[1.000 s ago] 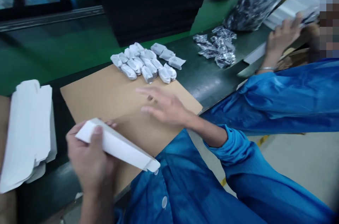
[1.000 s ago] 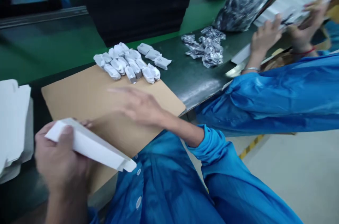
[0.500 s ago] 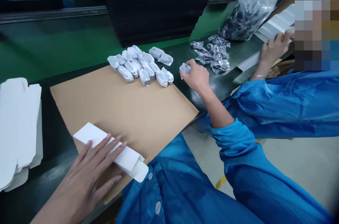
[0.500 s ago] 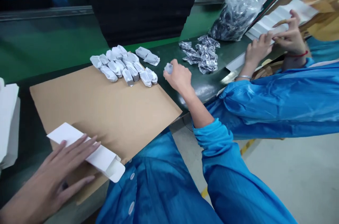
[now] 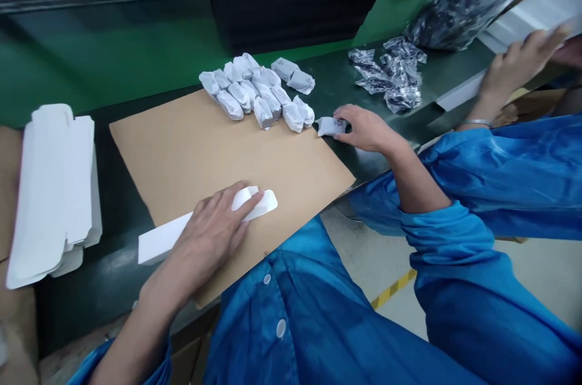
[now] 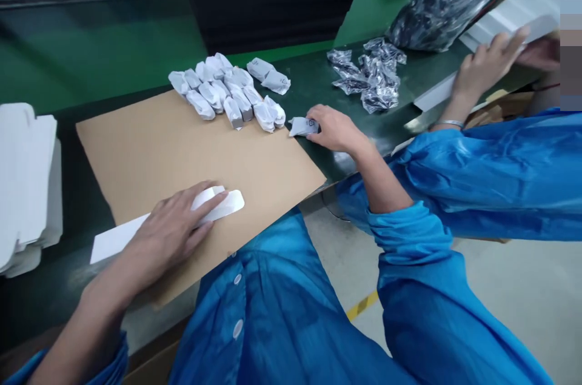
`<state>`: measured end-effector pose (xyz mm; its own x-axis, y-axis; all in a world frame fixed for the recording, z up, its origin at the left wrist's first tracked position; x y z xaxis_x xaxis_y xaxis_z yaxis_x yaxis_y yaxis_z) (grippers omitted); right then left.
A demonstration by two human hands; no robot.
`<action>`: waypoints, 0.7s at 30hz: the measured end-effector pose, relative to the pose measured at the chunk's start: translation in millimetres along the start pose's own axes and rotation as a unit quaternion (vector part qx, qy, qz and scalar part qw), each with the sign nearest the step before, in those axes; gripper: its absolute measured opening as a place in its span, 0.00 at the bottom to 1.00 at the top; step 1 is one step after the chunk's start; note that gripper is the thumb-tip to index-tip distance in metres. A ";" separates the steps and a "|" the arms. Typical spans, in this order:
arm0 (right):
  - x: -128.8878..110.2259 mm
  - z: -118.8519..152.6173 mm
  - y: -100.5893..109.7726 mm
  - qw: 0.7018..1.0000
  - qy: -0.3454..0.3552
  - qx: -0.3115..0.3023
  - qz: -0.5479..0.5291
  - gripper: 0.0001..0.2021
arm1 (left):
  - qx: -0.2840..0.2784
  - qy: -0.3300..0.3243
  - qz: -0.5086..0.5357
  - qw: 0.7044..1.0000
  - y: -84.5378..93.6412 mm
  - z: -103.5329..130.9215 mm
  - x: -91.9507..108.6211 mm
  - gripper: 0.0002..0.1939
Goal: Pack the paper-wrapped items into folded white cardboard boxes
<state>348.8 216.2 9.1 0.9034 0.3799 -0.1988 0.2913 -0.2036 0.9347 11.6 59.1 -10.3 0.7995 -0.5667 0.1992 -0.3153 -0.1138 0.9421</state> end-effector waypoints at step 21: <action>-187.9 100.0 -43.3 0.917 -0.034 -0.028 -0.396 0.25 | 0.094 -0.052 0.016 0.994 -1.3 16.6 11.5 0.22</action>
<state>197.9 63.4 -23.4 0.4338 0.3322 -0.8375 0.8495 0.1590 0.5031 12.6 39.2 -13.7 0.7338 -0.6520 0.1906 -0.4375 -0.2389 0.8669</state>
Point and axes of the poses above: each hand's wrist, its own z-axis away from the middle knuckle, its own y-axis out of the back of the hand, x = y × z, the point moved 3 cm from there along -z, towards the middle knuckle, and after that the axes turned 14 degrees about x, right-handed, at the moved point
